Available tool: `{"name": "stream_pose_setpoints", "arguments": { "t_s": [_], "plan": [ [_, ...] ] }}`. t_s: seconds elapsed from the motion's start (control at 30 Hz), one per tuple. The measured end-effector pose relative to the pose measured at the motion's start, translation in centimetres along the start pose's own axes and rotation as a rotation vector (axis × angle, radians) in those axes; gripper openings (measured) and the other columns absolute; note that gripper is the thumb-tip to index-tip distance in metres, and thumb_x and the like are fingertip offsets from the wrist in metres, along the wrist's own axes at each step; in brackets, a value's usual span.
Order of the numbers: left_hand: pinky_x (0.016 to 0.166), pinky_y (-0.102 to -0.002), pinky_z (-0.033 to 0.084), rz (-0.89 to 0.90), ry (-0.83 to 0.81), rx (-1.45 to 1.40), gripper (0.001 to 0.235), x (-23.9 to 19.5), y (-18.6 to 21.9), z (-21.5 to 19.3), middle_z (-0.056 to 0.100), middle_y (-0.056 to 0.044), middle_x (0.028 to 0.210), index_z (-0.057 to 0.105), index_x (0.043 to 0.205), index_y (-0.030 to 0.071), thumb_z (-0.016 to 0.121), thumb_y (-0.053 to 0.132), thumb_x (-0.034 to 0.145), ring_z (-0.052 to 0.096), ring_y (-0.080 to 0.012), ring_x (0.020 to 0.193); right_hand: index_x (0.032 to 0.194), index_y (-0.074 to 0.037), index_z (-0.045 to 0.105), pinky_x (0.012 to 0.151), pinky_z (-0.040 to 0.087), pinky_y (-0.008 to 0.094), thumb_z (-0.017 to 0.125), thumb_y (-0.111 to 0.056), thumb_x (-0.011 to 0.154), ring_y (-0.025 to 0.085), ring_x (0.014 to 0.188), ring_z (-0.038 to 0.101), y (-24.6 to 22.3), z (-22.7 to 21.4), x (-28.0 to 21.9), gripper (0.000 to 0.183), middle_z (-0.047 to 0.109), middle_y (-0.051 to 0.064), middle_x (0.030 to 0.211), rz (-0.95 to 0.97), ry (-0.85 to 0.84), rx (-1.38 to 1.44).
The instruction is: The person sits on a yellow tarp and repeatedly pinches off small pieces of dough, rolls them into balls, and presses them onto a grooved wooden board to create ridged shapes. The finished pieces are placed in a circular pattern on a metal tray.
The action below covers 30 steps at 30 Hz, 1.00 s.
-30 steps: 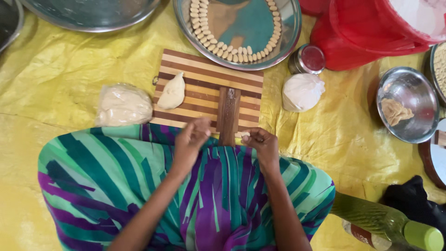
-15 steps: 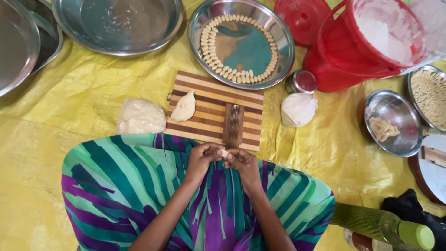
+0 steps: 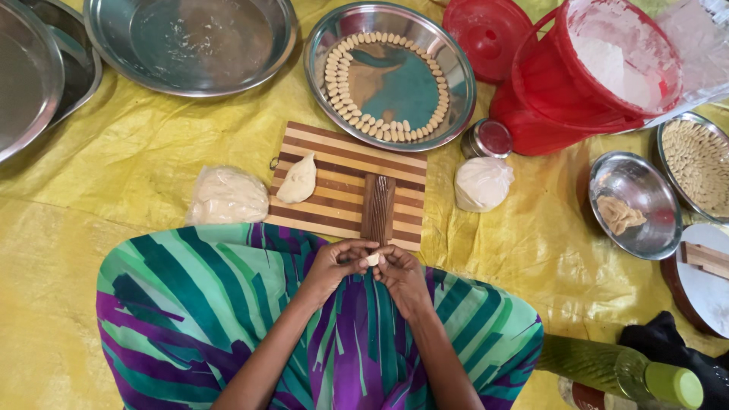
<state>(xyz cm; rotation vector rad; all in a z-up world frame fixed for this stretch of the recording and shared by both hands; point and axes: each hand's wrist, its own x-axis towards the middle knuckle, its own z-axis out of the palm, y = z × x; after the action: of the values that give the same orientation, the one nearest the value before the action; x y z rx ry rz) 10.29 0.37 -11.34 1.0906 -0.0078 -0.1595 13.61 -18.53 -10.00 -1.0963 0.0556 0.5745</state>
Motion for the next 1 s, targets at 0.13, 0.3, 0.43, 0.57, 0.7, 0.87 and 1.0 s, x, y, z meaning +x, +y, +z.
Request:
{"name": "stream_pose_setpoints", "arguments": {
  "t_s": [0.13, 0.3, 0.43, 0.57, 0.7, 0.87, 1.0],
  "plan": [
    [0.086, -0.027, 0.057, 0.075, 0.036, 0.147, 0.032, -0.1, 0.0, 0.1, 0.067, -0.002, 0.107, 0.076, 0.117, 0.005, 0.078, 0.003, 0.085, 0.068, -0.0113, 0.102, 0.107, -0.001, 0.067, 0.069, 0.053, 0.024, 0.063, 0.001, 0.097, 0.012, 0.077, 0.064, 0.1, -0.3, 0.2, 0.011, 0.069, 0.006, 0.094, 0.050, -0.023, 0.051],
    [0.086, -0.027, 0.057, 0.107, 0.028, 0.081, 0.017, 0.2, -0.8, -0.3, 0.067, -0.003, 0.110, 0.075, 0.103, 0.002, 0.078, 0.002, 0.086, 0.068, -0.0123, 0.103, 0.106, -0.001, 0.066, 0.068, 0.053, 0.026, 0.065, 0.001, 0.097, 0.014, 0.075, 0.065, 0.1, 0.0, 0.1, 0.009, 0.070, 0.008, 0.093, 0.036, -0.081, 0.063],
    [0.082, -0.025, 0.058, 0.012, 0.177, 0.016, 0.012, 0.6, -1.8, -0.8, 0.075, -0.004, 0.094, 0.073, 0.100, 0.002, 0.076, 0.005, 0.089, 0.071, -0.0114, 0.090, 0.106, 0.002, 0.068, 0.073, 0.056, 0.027, 0.067, -0.001, 0.095, 0.015, 0.081, 0.068, -0.3, 1.2, -0.2, 0.011, 0.072, 0.009, 0.094, -0.093, 0.062, -0.159],
    [0.072, -0.024, 0.056, 0.013, 0.199, 0.018, 0.009, 0.8, -2.9, -1.4, 0.074, -0.003, 0.087, 0.070, 0.099, 0.002, 0.074, 0.004, 0.091, 0.069, -0.0088, 0.080, 0.108, 0.002, 0.069, 0.076, 0.056, 0.026, 0.072, 0.002, 0.090, 0.013, 0.085, 0.068, -0.5, 2.5, -0.6, 0.018, 0.073, 0.008, 0.096, -0.226, 0.108, -0.309],
    [0.067, -0.024, 0.053, 0.047, 0.193, 0.024, 0.010, 0.9, -3.2, -1.3, 0.072, -0.004, 0.086, 0.069, 0.100, 0.001, 0.074, 0.001, 0.091, 0.065, -0.0079, 0.076, 0.105, 0.002, 0.068, 0.075, 0.055, 0.024, 0.073, 0.003, 0.090, 0.011, 0.085, 0.069, -0.2, 3.5, -1.0, 0.016, 0.075, 0.007, 0.095, -0.286, 0.159, -0.358],
    [0.066, -0.024, 0.053, 0.071, 0.240, 0.201, 0.009, 0.6, -2.2, -0.3, 0.074, -0.004, 0.086, 0.070, 0.097, 0.001, 0.072, -0.002, 0.089, 0.066, -0.0077, 0.076, 0.094, 0.003, 0.072, 0.069, 0.057, 0.024, 0.077, 0.003, 0.087, 0.012, 0.077, 0.073, 0.3, 4.0, -1.3, 0.009, 0.078, 0.009, 0.087, -0.363, 0.281, -0.625],
    [0.069, -0.025, 0.055, 0.113, 0.280, 0.403, 0.009, 0.1, -0.6, 0.9, 0.078, -0.007, 0.088, 0.075, 0.096, 0.001, 0.076, 0.000, 0.087, 0.070, -0.0087, 0.078, 0.095, 0.005, 0.069, 0.073, 0.059, 0.023, 0.075, 0.004, 0.089, 0.012, 0.081, 0.073, 0.5, 4.0, -1.1, 0.008, 0.077, 0.010, 0.088, -0.334, 0.302, -0.509]
  ]
}}
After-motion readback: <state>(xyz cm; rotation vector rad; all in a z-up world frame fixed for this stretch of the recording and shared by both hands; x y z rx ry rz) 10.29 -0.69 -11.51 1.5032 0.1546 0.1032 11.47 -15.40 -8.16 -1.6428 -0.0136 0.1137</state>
